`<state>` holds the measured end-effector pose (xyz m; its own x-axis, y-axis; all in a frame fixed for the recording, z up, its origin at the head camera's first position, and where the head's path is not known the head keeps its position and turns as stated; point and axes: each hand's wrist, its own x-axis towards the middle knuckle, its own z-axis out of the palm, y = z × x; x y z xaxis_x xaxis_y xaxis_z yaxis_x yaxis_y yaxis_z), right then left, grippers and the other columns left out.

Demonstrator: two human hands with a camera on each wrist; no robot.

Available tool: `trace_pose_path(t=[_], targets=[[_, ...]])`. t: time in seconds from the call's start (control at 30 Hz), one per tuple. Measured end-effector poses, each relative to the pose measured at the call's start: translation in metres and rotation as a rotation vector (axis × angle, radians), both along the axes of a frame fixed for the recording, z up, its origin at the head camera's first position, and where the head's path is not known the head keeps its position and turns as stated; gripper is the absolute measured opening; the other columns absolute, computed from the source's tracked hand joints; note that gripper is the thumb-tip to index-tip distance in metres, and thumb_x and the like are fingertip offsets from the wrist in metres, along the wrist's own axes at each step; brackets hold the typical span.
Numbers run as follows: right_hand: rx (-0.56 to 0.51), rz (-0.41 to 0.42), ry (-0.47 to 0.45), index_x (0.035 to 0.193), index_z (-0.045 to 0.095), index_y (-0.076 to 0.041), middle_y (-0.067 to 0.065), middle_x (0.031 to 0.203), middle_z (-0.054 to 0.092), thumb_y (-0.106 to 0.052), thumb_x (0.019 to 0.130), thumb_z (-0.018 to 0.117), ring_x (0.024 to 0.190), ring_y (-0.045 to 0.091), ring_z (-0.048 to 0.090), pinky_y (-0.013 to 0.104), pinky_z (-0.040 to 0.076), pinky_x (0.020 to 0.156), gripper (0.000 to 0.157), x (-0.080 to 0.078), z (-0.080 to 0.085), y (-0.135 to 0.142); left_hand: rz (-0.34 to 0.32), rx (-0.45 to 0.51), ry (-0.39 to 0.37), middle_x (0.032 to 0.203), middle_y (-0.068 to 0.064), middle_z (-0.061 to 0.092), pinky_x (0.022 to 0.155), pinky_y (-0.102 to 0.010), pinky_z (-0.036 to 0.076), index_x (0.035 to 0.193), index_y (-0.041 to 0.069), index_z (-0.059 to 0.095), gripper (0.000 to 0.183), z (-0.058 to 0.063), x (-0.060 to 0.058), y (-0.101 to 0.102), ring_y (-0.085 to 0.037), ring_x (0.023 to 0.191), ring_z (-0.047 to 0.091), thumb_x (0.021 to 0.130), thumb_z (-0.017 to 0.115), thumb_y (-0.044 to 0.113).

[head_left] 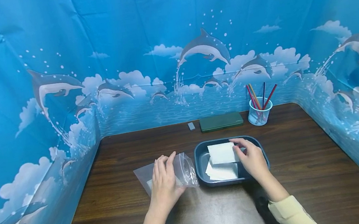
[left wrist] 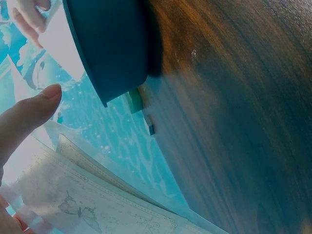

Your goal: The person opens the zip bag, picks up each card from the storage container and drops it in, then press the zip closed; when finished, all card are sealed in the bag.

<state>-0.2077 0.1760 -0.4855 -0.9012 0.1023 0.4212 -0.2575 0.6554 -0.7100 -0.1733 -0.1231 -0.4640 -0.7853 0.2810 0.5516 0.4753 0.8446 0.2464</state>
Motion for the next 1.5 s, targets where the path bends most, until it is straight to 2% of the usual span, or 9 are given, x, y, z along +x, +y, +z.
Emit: trace_pose_path(t=[0.33,0.53,0.7,0.9,1.03,1.2,1.43,1.5], targets=[[-0.125,-0.027,0.115,0.113,0.068,-0.017,-0.008,0.080,0.065,-0.018,0.087,0.073,0.046,0.012,0.042,0.023,0.033,0.039,0.027,0.009,0.024,-0.006,-0.002,0.005,0.004,0.125,-0.018,0.043,0.107,-0.052,0.030,0.142,0.005,0.039,0.118,0.000,0.001,0.000,-0.035,0.126,0.037,0.043,0.098,0.027],[-0.172,-0.002,0.170,0.103,0.072,-0.016,-0.008,0.079,0.066,-0.016,0.086,0.073,0.049,0.013,0.043,0.020,0.033,0.042,0.017,0.014,0.033,-0.011,-0.003,0.011,-0.003,0.125,-0.018,0.043,0.107,-0.053,0.030,0.143,0.005,0.038,0.118,0.001,0.001,0.001,-0.034,0.127,0.037,0.044,0.098,0.026],[-0.228,0.020,0.191,0.103,0.075,-0.016,-0.006,0.081,0.068,-0.015,0.085,0.074,0.051,0.014,0.044,0.019,0.032,0.041,0.018,0.022,0.042,-0.018,-0.007,0.011,0.000,0.125,-0.018,0.043,0.107,-0.052,0.031,0.143,0.005,0.039,0.117,0.002,0.002,0.002,-0.034,0.127,0.037,0.044,0.098,0.026],[-0.267,0.036,0.222,0.101,0.075,-0.005,0.003,0.083,0.071,-0.004,0.081,0.076,0.052,0.016,0.044,0.021,0.033,0.042,0.021,0.042,0.070,-0.034,-0.008,0.014,0.009,0.125,-0.018,0.043,0.107,-0.053,0.029,0.143,0.005,0.038,0.119,0.002,0.001,0.001,-0.034,0.128,0.036,0.044,0.098,0.027],[-0.282,0.064,0.193,0.101,0.074,-0.001,0.007,0.082,0.070,0.000,0.080,0.076,0.053,0.018,0.045,0.022,0.035,0.043,0.021,0.053,0.088,-0.044,-0.003,0.008,0.015,0.126,-0.018,0.042,0.108,-0.053,0.028,0.144,0.005,0.036,0.121,0.003,0.001,0.001,-0.034,0.129,0.035,0.044,0.098,0.030],[-0.300,0.113,0.177,0.103,0.073,-0.002,0.005,0.075,0.068,-0.001,0.081,0.075,0.050,0.018,0.043,0.023,0.034,0.041,0.022,0.054,0.083,-0.051,0.001,0.004,0.020,0.127,-0.018,0.042,0.107,-0.053,0.029,0.144,0.006,0.035,0.122,0.005,0.001,0.001,-0.034,0.129,0.034,0.043,0.098,0.033],[-0.315,0.108,0.170,0.103,0.076,-0.016,-0.009,0.080,0.068,-0.018,0.083,0.077,0.052,0.013,0.045,0.023,0.035,0.043,0.021,0.044,0.051,-0.060,0.003,0.008,0.029,0.126,-0.019,0.042,0.107,-0.054,0.028,0.144,0.004,0.037,0.121,0.005,0.001,0.002,-0.035,0.130,0.035,0.043,0.098,0.033],[-0.319,0.107,0.185,0.103,0.076,-0.017,-0.010,0.082,0.069,-0.021,0.083,0.077,0.053,0.012,0.045,0.023,0.035,0.044,0.020,0.044,0.049,-0.061,0.006,0.005,0.036,0.126,-0.019,0.042,0.107,-0.054,0.029,0.143,0.004,0.037,0.121,0.005,0.001,0.001,-0.036,0.129,0.035,0.043,0.098,0.033]])
